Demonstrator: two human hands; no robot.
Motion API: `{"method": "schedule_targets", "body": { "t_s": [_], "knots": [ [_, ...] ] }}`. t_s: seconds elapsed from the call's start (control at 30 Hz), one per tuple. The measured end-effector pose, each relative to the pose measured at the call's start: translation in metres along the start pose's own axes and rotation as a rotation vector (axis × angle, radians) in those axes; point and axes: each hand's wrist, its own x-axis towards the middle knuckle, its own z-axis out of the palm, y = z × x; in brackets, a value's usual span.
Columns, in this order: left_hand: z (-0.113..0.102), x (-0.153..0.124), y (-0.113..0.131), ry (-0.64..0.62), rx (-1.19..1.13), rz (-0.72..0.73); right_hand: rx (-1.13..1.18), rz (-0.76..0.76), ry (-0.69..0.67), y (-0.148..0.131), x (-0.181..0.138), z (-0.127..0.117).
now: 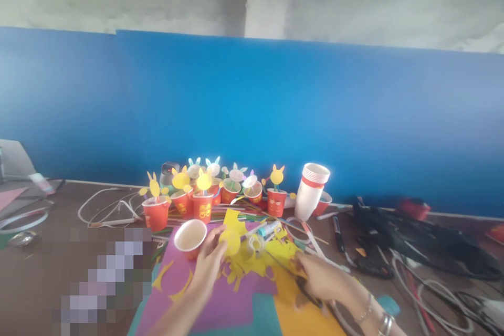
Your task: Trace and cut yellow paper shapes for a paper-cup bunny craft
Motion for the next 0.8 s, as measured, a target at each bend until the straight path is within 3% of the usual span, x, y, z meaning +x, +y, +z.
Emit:
{"method": "schedule_targets", "body": {
  "t_s": [0.13, 0.3, 0.6, 0.67, 0.8],
  "knots": [
    [-0.002, 0.001, -0.002, 0.042, 0.027, 0.014, 0.073, 0.086, -0.001, 0.0, 0.001, -0.001],
    [-0.001, 0.003, -0.006, -0.033, 0.018, 0.014, 0.173, 0.229, -0.096, -0.006, 0.0, -0.009],
    [0.001, -0.001, -0.024, -0.199, 0.369, 0.187, 0.205, 0.212, -0.102, -0.007, 0.003, -0.002],
    [0.001, -0.001, -0.025, -0.206, 0.425, 0.2, 0.182, 0.176, -0.039, -0.01, 0.001, -0.003],
    [0.003, 0.001, -0.026, -0.216, 0.447, 0.187, 0.178, -0.102, 0.251, -0.031, -0.004, -0.003]
  ]
}}
